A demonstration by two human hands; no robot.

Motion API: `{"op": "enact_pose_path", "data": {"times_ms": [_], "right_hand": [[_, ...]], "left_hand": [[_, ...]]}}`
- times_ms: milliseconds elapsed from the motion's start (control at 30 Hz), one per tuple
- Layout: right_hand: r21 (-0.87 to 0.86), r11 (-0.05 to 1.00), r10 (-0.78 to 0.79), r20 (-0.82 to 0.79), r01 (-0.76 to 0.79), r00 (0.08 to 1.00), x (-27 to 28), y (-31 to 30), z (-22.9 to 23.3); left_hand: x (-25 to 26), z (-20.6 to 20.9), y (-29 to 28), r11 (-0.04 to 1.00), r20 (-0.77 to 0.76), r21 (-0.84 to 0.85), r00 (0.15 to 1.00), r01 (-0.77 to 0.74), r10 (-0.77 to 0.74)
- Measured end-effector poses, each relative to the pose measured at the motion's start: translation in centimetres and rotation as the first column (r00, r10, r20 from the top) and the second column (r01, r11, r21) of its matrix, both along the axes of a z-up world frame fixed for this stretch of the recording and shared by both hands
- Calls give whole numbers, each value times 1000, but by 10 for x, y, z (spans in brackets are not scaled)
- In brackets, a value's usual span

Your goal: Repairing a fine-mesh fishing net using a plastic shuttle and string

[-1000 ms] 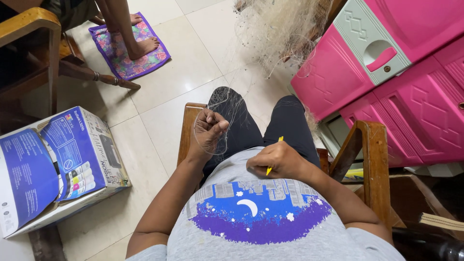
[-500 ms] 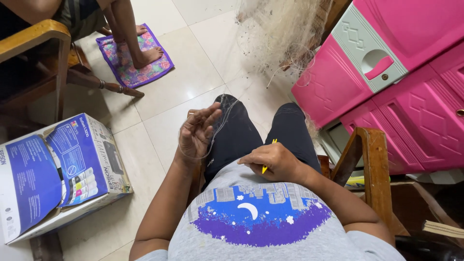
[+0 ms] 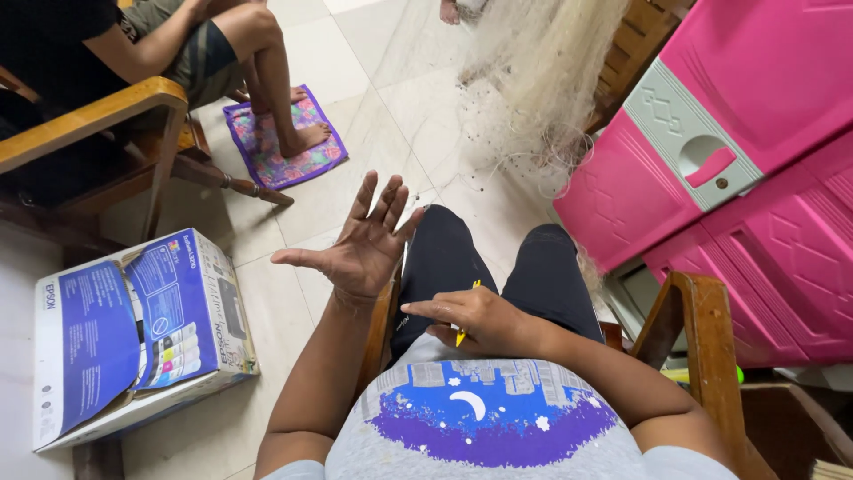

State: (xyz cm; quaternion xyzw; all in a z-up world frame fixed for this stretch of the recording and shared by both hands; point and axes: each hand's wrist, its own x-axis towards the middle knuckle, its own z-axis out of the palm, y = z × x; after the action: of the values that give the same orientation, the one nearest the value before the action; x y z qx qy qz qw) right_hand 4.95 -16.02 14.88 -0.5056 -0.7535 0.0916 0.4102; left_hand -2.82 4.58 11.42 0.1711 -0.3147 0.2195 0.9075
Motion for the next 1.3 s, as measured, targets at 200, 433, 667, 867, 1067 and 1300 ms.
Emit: {"op": "enact_pose_path", "data": {"times_ms": [200,433,667,867,1067,1300], "right_hand": [[-41,999,12,1,-12,1000,0,4,-10],[-62,998,32,9,-31,999,-2,4,-9],[-60,996,69,17,-68,997,-1,2,-11],[-57,994,98,7,-98,995,3,5,-32],[-64,991,121,25,-119,992,-1,4,-24],[-57,992,116,22,-115,993,2,4,-23]], "left_hand": [[-4,4,-13,994,12,-21,995,103,-103],[2,-25,-23,982,-9,-72,985,172,-173],[3,-35,-30,950,-40,-94,952,299,-304],[8,-51,-33,891,-21,-179,904,418,-428],[12,-62,-30,901,-76,-231,916,367,-393],[8,-72,-27,934,-204,-221,923,282,-327]]}}
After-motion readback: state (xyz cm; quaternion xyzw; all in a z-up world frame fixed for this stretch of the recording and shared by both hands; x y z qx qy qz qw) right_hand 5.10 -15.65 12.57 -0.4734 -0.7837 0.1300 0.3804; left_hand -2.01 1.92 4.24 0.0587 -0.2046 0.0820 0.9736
